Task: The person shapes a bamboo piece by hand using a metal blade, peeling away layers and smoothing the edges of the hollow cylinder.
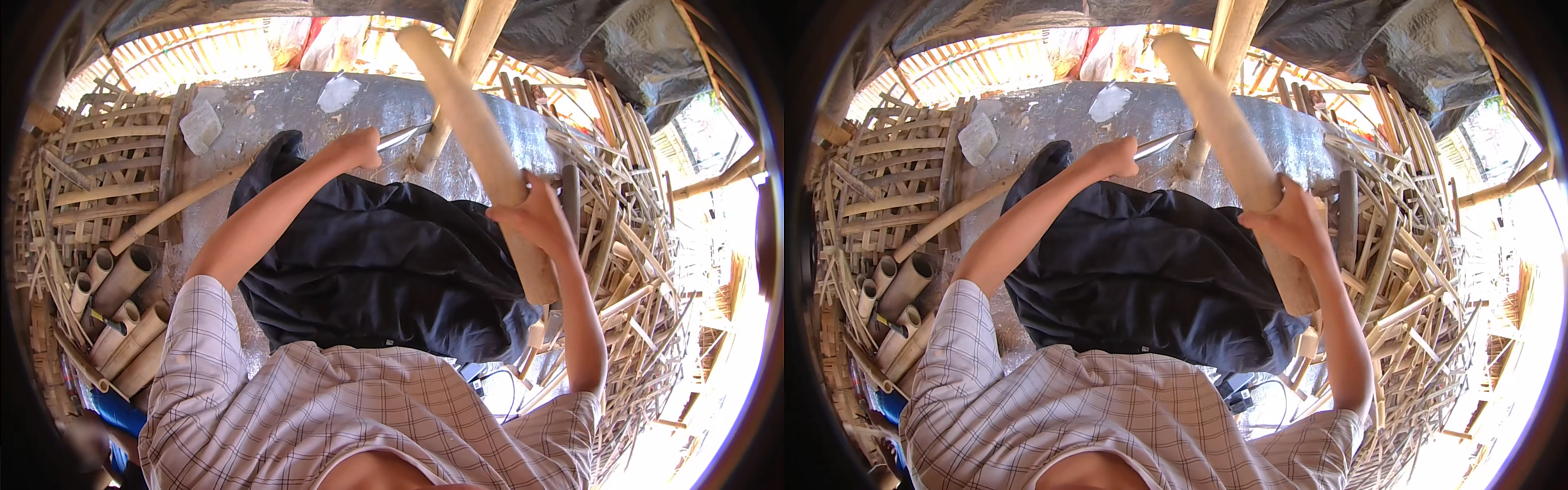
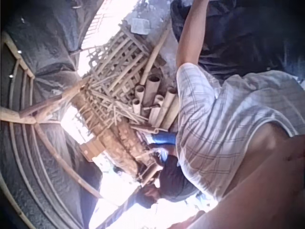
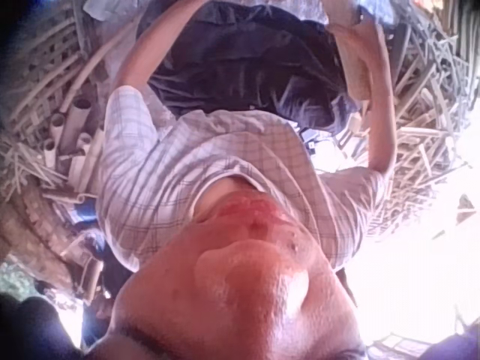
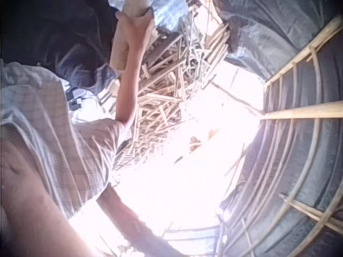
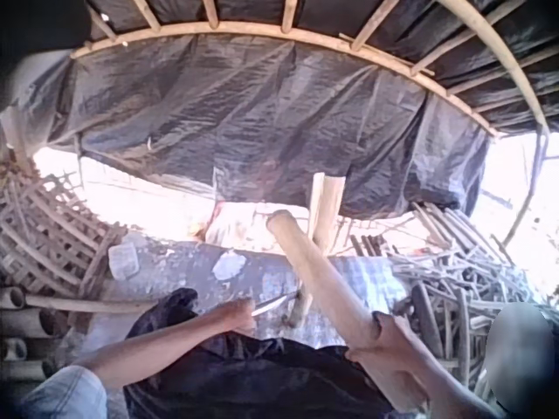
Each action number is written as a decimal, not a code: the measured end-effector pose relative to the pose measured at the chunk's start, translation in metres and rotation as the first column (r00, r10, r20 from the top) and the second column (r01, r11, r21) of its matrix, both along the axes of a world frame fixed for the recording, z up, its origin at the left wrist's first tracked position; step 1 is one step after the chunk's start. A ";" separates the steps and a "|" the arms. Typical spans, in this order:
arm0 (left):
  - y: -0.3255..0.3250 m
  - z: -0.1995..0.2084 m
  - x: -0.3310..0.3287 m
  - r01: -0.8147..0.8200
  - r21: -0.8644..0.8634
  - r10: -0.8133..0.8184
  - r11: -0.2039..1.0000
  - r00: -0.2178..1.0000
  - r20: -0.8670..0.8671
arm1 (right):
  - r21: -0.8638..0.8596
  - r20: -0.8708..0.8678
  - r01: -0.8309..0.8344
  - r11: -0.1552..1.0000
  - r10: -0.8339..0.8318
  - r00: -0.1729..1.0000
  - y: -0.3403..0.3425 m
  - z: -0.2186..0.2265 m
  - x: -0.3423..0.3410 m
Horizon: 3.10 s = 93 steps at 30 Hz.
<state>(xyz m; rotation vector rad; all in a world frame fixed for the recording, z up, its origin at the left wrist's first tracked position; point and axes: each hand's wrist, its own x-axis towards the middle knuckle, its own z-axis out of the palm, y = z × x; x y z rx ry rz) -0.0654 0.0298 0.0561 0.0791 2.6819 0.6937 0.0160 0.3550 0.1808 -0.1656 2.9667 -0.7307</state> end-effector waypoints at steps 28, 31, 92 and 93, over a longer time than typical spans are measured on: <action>0.011 -0.054 -0.013 -0.005 -0.012 0.004 1.000 0.992 -0.123 | 0.127 -0.132 -0.045 0.991 0.061 0.989 -0.022 0.024 -0.016; 0.005 -0.025 -0.011 -0.009 0.039 0.011 0.999 0.999 -0.053 | -0.004 -0.288 -0.042 0.999 0.039 0.957 -0.031 0.062 -0.006; -0.033 -0.082 -0.028 -0.368 0.060 0.365 0.928 0.929 0.059 | -0.332 -0.622 -0.360 0.872 0.085 0.779 -0.112 0.058 -0.072; -0.027 -0.080 -0.029 -0.378 0.052 0.374 0.924 0.925 0.074 | -0.336 -0.675 -0.415 0.845 0.091 0.732 -0.106 0.037 -0.083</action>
